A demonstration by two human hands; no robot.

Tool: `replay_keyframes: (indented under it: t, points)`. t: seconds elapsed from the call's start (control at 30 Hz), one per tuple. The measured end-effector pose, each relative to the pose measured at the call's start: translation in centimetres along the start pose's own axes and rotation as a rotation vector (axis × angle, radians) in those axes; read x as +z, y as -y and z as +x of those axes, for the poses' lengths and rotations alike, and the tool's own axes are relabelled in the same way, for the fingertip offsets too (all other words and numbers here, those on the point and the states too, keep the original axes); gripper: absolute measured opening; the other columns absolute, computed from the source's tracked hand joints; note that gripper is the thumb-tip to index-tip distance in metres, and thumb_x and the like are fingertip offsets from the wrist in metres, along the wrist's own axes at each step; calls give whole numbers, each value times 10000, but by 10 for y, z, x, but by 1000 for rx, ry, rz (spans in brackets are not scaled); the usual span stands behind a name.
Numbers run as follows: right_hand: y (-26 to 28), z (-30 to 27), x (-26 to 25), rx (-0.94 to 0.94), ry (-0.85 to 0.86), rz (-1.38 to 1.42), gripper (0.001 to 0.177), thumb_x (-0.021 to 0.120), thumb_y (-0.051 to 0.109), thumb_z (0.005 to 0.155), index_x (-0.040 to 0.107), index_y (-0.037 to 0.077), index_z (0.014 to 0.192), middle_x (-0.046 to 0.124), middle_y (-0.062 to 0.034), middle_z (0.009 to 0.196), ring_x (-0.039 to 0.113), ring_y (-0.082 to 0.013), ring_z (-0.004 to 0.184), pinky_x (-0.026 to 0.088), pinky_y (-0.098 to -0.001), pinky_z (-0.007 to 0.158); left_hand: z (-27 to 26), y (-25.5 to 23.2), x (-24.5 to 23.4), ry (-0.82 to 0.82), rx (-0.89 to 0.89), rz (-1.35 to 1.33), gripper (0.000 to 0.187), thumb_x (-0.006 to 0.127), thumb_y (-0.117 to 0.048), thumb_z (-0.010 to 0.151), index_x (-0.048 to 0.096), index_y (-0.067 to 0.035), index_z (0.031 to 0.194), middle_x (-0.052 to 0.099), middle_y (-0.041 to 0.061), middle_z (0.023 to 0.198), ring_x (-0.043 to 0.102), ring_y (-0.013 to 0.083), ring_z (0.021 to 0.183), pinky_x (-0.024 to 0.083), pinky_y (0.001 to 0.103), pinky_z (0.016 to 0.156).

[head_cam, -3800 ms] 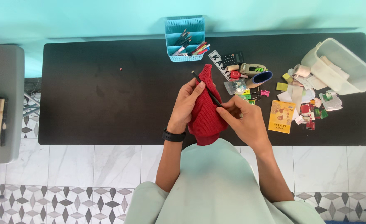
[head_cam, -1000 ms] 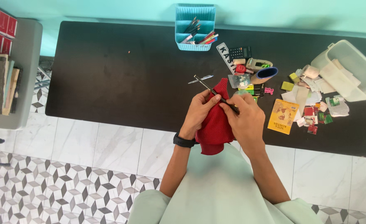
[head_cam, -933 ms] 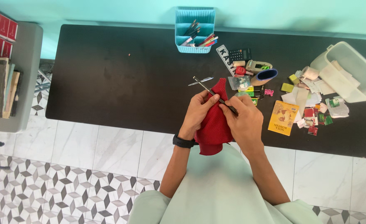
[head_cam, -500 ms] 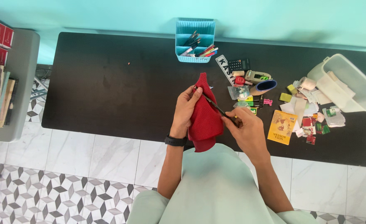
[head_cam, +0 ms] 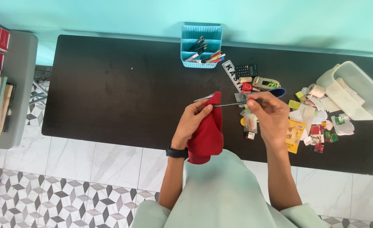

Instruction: The person wipes the length of several pencils and pens one at a time with a cloth and returns each one to a blue plastic organizer on a desk.

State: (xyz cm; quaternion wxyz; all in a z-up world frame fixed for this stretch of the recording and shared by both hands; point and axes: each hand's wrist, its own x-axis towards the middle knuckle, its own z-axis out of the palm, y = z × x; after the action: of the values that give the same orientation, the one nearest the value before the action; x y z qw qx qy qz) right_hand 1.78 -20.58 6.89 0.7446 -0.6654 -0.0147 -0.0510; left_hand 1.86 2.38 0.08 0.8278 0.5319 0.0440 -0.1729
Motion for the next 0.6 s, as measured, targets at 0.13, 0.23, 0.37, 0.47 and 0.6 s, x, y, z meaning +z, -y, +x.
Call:
replay_keyframes:
  t: [0.13,0.23,0.37,0.47,0.6]
  points:
    - [7,24,16,8,2,-50,173,734,66,978,735,-1,1138,743,-44,1048,648,-55,880,548,-218,809,-9,-16,4,98,1,291,375,654,-275,1029,716,6,1269,754,62,990,659,93,832,557,244,753]
    - [20,38,29,-7,61,-161,161,714,103,1024,726,-27,1120,735,-28,1102,593,-46,888,500,-210,804,-9,-21,14,89,-45,481,367,663,-288,979,730,-16,1217,769,76,893,694,137,717,563,274,672]
    - [41,48,41,-29,206,-313,304,652,161,1057,689,10,1318,636,0,965,569,-48,876,458,-199,764,-6,-23,21,78,-7,476,364,692,-272,981,734,4,1215,764,102,877,673,131,733,555,279,676]
    - [46,51,46,-98,252,-423,310,645,161,1060,684,18,1332,645,-13,983,584,-56,877,468,-204,766,-3,-22,22,31,-19,454,375,691,-280,950,734,-14,1210,776,95,872,697,130,702,572,280,657]
    - [33,56,48,-131,209,-374,178,723,138,1018,697,-2,1123,724,-37,1093,664,-58,878,539,-211,807,1,-20,25,21,11,552,372,691,-285,945,735,-38,1220,786,101,881,719,156,693,578,291,660]
